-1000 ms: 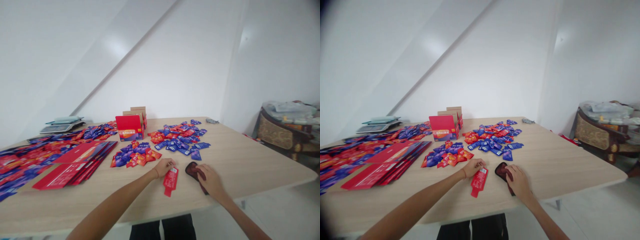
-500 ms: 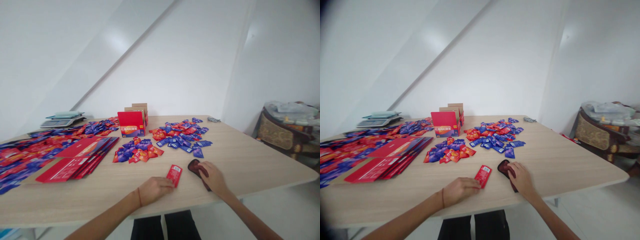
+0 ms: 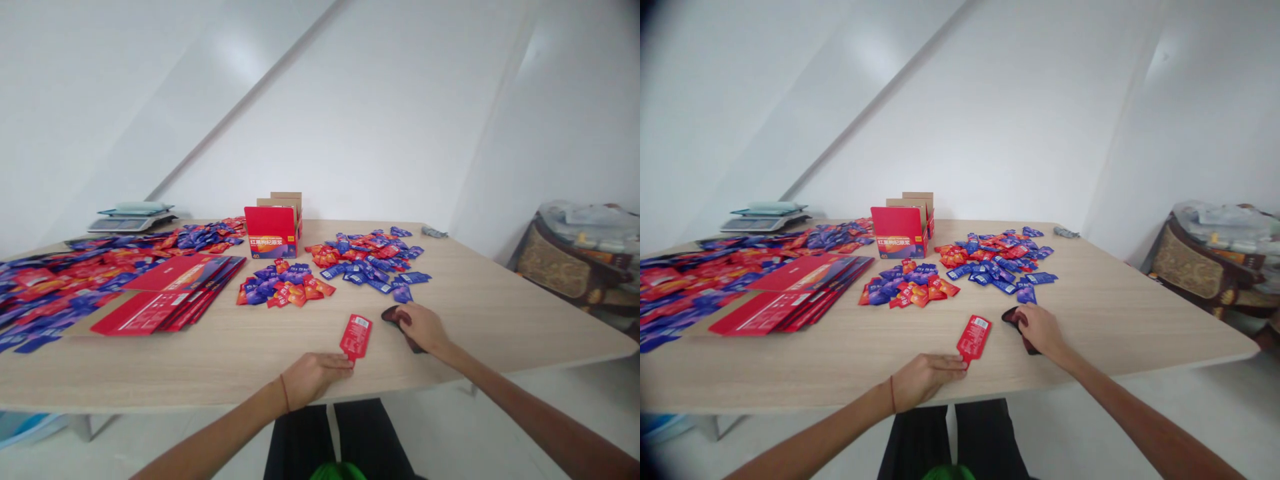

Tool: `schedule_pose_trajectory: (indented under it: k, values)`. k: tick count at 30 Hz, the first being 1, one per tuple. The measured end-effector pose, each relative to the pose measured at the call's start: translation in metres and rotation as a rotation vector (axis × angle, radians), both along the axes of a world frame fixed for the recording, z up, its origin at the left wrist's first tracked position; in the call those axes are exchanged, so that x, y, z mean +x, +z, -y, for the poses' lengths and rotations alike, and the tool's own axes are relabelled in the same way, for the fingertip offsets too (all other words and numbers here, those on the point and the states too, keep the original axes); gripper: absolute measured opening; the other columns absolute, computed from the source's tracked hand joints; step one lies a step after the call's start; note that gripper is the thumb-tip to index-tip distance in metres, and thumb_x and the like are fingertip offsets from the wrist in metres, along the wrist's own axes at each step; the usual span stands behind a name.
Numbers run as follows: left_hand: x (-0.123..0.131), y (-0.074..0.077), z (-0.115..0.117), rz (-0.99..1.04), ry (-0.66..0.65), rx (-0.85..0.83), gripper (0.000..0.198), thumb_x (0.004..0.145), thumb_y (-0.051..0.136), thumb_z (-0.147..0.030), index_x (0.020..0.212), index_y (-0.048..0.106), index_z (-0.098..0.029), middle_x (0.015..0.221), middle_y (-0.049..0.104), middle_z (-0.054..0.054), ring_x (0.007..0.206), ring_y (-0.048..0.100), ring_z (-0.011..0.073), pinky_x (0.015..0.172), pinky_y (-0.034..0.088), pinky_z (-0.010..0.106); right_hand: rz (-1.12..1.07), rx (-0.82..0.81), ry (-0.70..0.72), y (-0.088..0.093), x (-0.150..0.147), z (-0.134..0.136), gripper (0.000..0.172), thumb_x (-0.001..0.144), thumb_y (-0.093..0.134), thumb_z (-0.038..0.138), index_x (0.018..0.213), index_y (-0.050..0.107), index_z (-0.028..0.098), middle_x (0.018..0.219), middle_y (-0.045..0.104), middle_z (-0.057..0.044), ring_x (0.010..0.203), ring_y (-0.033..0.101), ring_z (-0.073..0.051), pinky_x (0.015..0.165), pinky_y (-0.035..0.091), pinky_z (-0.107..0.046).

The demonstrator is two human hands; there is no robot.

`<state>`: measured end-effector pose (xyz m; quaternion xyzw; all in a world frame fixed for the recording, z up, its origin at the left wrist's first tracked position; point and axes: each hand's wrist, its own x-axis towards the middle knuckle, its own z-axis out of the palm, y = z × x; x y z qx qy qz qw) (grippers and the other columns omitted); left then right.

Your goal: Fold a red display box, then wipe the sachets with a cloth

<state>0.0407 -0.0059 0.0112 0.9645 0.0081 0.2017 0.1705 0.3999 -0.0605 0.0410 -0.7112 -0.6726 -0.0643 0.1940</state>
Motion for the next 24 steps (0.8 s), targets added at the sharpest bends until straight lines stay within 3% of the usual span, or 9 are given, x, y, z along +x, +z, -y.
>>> schedule_pose_trajectory:
  k: [5, 8, 11, 14, 19, 24]
  values:
    - [-0.001, 0.003, -0.001, 0.013, -0.02, -0.072, 0.04, 0.108, 0.039, -0.019, 0.133, 0.07, -0.016, 0.138, 0.069, 0.011, 0.135, 0.06, 0.0188, 0.121, 0.041, 0.031, -0.166, 0.24, 0.043, 0.049, -0.04, -0.02, 0.02, 0.085, 0.06, 0.017, 0.097, 0.075, 0.024, 0.101, 0.075, -0.004, 0.095, 0.066, -0.021, 0.084, 0.045, -0.031]
    - [-0.001, 0.006, -0.001, 0.014, -0.023, -0.08, 0.041, 0.108, 0.038, -0.02, 0.133, 0.071, -0.016, 0.137, 0.069, 0.01, 0.136, 0.06, 0.0189, 0.121, 0.041, 0.03, -0.197, 0.177, 0.222, 0.063, -0.081, -0.021, 0.02, 0.086, 0.06, 0.015, 0.097, 0.074, 0.025, 0.101, 0.074, -0.002, 0.093, 0.067, -0.019, 0.085, 0.046, -0.029]
    - [0.0, 0.007, 0.001, 0.011, -0.008, -0.088, 0.041, 0.109, 0.038, -0.021, 0.133, 0.071, -0.018, 0.136, 0.07, 0.009, 0.136, 0.059, 0.0192, 0.12, 0.042, 0.03, -0.135, 0.059, 0.352, 0.057, -0.118, -0.017, 0.02, 0.086, 0.061, 0.012, 0.092, 0.074, 0.026, 0.096, 0.072, -0.001, 0.092, 0.065, -0.018, 0.083, 0.045, -0.029]
    - [0.001, 0.008, 0.002, 0.011, -0.001, -0.094, 0.041, 0.108, 0.039, -0.02, 0.132, 0.072, -0.018, 0.136, 0.07, 0.009, 0.134, 0.061, 0.0198, 0.12, 0.043, 0.032, -0.033, -0.004, 0.457, 0.038, -0.137, -0.014, 0.02, 0.086, 0.063, 0.011, 0.094, 0.072, 0.026, 0.096, 0.071, -0.001, 0.096, 0.062, -0.02, 0.084, 0.043, -0.03]
    - [0.001, 0.007, 0.001, 0.008, 0.008, -0.105, 0.04, 0.108, 0.039, -0.018, 0.133, 0.072, -0.019, 0.136, 0.07, 0.008, 0.132, 0.063, 0.0185, 0.118, 0.045, 0.029, 0.096, -0.09, 0.527, 0.01, -0.133, -0.017, 0.012, 0.086, 0.067, 0.014, 0.092, 0.07, 0.023, 0.097, 0.069, -0.003, 0.098, 0.06, -0.021, 0.085, 0.041, -0.032]
    - [0.0, 0.004, 0.0, -0.001, 0.004, -0.101, 0.04, 0.109, 0.039, -0.019, 0.132, 0.072, -0.017, 0.137, 0.069, 0.009, 0.136, 0.059, 0.0192, 0.121, 0.042, 0.032, 0.115, -0.094, 0.479, 0.007, -0.119, -0.027, 0.014, 0.087, 0.066, 0.014, 0.096, 0.071, 0.024, 0.101, 0.069, -0.004, 0.101, 0.059, -0.021, 0.087, 0.041, -0.032]
